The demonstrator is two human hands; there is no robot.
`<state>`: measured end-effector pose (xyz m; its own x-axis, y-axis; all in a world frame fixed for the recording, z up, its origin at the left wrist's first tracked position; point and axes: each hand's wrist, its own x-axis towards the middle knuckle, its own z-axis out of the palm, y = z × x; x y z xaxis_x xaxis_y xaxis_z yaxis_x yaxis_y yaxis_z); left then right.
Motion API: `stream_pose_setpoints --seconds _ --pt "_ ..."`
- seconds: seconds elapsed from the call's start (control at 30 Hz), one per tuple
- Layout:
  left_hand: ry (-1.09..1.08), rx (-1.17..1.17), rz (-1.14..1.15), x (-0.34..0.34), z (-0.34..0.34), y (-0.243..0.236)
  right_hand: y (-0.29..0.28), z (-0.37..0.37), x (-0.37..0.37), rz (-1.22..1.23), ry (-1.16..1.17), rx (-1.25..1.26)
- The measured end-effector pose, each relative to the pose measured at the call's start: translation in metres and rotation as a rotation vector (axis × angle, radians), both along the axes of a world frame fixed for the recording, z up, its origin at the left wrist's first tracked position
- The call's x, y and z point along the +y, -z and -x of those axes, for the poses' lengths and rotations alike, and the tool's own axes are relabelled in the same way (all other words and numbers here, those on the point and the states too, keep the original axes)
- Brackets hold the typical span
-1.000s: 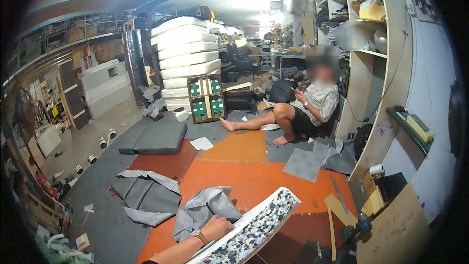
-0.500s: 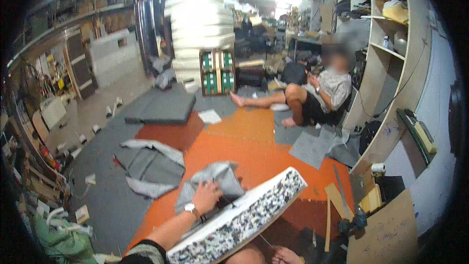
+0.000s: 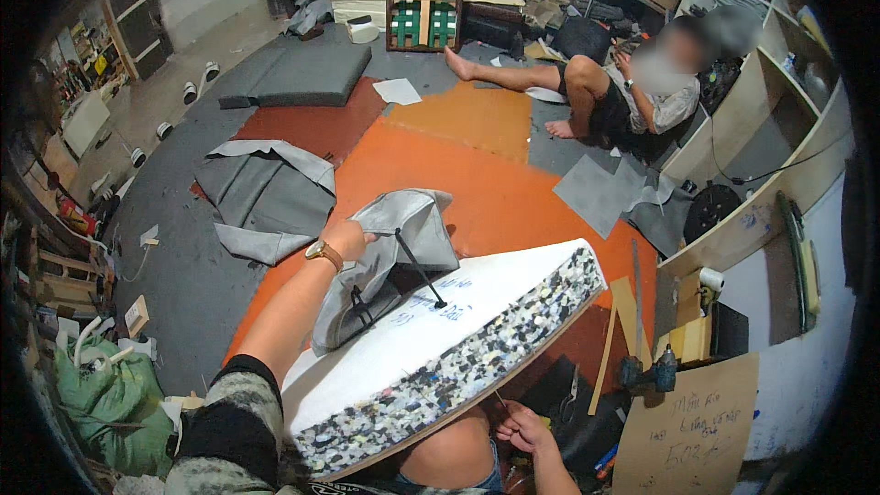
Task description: The person sits on the floor and uses a staple gun to attach a gray fabric cover to a rectangular foam cushion. They repeatedly pull the fabric taut and drive staples into the wooden base, rotating the cushion to work on different sides.
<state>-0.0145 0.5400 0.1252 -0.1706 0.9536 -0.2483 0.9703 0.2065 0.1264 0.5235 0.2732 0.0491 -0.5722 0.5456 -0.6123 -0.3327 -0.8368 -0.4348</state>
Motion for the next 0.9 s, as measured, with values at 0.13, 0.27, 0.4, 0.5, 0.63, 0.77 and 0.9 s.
stream_pose_setpoints --seconds 0.13,0.27,0.4,0.5,0.63,0.77,0.9 --pt "-0.161 0.061 -0.049 -0.001 0.024 0.033 0.003 -0.003 0.005 0.025 -0.01 -0.077" --pt "-0.225 0.113 -0.002 -0.013 0.051 0.061 0.01 -0.01 0.009 0.05 -0.021 -0.011" --pt "-0.25 -0.146 0.061 -0.015 0.066 0.098 0.014 -0.011 0.006 0.063 -0.012 -0.067" --pt "-0.32 -0.518 0.042 -0.012 0.061 0.123 0.012 -0.011 0.004 0.171 0.092 -0.087" --pt "-0.417 -0.672 -0.035 -0.016 0.038 0.13 0.012 -0.012 0.004 0.087 0.041 -0.081" --pt "-0.52 -0.886 -0.181 -0.018 0.024 0.109 0.016 -0.016 0.004 0.103 0.047 -0.104" --pt "-0.379 -1.036 -0.471 -0.005 0.041 0.072 0.022 -0.02 0.001 0.057 0.058 0.0"
